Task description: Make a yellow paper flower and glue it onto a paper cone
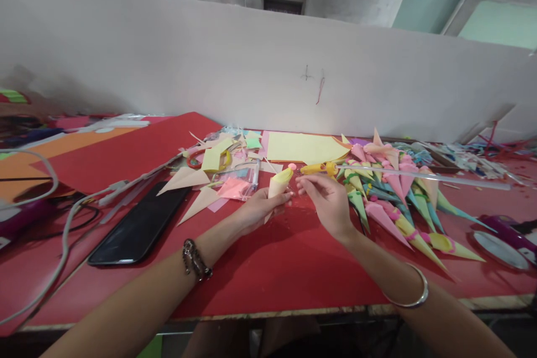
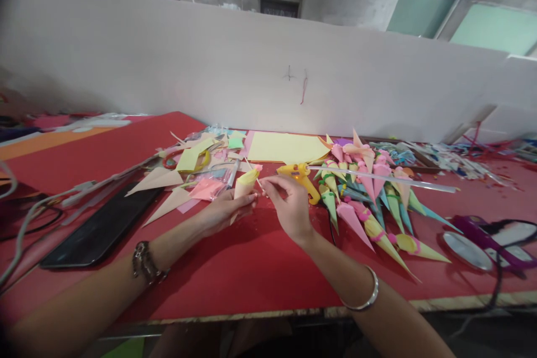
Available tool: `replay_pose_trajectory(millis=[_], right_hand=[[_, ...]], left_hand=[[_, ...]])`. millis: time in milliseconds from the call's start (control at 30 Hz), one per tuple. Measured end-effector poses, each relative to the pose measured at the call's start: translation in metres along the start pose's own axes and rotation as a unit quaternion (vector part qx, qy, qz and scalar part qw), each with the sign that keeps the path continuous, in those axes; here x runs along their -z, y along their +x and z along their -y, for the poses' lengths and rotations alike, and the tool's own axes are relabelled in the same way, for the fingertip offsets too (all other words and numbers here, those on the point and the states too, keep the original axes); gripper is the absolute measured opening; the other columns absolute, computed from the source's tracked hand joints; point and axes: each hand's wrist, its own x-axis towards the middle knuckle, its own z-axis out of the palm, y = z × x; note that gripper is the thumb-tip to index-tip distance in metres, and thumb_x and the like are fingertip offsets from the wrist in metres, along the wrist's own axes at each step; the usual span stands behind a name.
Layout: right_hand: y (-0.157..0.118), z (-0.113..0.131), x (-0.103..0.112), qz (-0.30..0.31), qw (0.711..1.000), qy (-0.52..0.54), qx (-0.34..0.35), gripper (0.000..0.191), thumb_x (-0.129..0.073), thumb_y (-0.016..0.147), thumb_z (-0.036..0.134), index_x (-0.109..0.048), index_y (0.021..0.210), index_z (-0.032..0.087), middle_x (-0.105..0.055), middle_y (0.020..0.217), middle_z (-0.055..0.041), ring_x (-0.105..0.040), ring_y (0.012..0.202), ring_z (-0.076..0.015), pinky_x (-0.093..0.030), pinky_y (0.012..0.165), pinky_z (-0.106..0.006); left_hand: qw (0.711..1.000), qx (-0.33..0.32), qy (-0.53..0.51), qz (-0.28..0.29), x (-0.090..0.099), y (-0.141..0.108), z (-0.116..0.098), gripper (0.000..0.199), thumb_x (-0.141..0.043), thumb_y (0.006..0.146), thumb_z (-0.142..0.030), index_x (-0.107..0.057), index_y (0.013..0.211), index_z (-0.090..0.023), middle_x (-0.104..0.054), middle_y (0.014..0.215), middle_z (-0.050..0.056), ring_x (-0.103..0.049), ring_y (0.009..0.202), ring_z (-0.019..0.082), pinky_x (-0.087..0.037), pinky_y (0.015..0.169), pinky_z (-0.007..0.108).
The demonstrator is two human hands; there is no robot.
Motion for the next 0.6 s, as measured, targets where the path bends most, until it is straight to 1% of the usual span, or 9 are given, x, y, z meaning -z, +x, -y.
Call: replay_pose_trajectory(millis=[100,167,233,367,467,600], right_hand=[[-0.0001,0.0024,0.0006,-0.013,0.999,-0.019,0.022,0.009,-0.054,0.076,0.020,-0.063,0.076,0.019,-0.062,0.073,-0.0015,-0.057,0.069,-0.0130,-0.047,0.062,-0.025],[-0.0006,0.0030,0.0005,-0.014,0.999,-0.016,0.026,0.009,-0.054,0.076,0.019,-0.062,0.079,0.019,-0.062,0.077,-0.0019,-0.058,0.073,-0.0134,-0.048,0.065,-0.025],[-0.0016,0.0021,-0.0001,-0.011,1.000,-0.010,0.021,0.010,-0.054,0.076,0.018,-0.062,0.083,0.020,-0.063,0.079,-0.0021,-0.059,0.073,-0.0135,-0.049,0.067,-0.026],[-0.0044,-0.0005,-0.0020,0.005,0.999,-0.001,0.031,0.012,-0.053,0.077,0.018,-0.060,0.086,0.021,-0.064,0.080,-0.0017,-0.062,0.073,-0.0137,-0.050,0.069,-0.027],[-0.0053,0.0007,-0.0023,0.014,0.997,-0.026,0.068,0.012,-0.054,0.077,0.017,-0.059,0.087,0.021,-0.064,0.080,-0.0009,-0.062,0.073,-0.0132,-0.050,0.068,-0.025],[-0.0043,0.0045,-0.0005,0.033,0.985,-0.100,0.139,0.009,-0.052,0.078,0.016,-0.060,0.080,0.021,-0.063,0.079,-0.0012,-0.059,0.075,-0.0143,-0.048,0.069,-0.027]], left_hand=[[1.000,0.010,0.003,0.018,-0.0019,-0.0006,0.0018,0.026,-0.070,0.060,-0.030,-0.056,0.070,-0.011,-0.053,0.061,-0.003,-0.041,0.051,0.003,-0.028,0.049,0.018],[1.000,0.019,0.005,0.020,-0.0030,-0.0009,0.0021,0.026,-0.070,0.060,-0.031,-0.056,0.070,-0.011,-0.054,0.060,-0.003,-0.041,0.050,0.003,-0.028,0.050,0.018],[1.000,0.024,0.005,0.016,-0.0036,-0.0009,0.0021,0.026,-0.070,0.060,-0.031,-0.056,0.071,-0.011,-0.054,0.060,-0.003,-0.042,0.050,0.003,-0.029,0.051,0.018],[1.000,0.014,0.013,0.017,-0.0035,0.0000,0.0041,0.027,-0.068,0.061,-0.033,-0.057,0.072,-0.012,-0.053,0.059,-0.004,-0.040,0.049,0.003,-0.028,0.049,0.018],[0.999,0.008,0.029,0.014,-0.0036,0.0000,0.0070,0.030,-0.067,0.062,-0.038,-0.057,0.072,-0.012,-0.053,0.060,-0.003,-0.041,0.050,0.004,-0.029,0.050,0.018],[0.998,0.010,0.052,0.016,-0.0048,-0.0012,0.0092,0.034,-0.067,0.059,-0.043,-0.056,0.066,-0.011,-0.051,0.058,-0.003,-0.040,0.050,0.004,-0.030,0.050,0.019]])
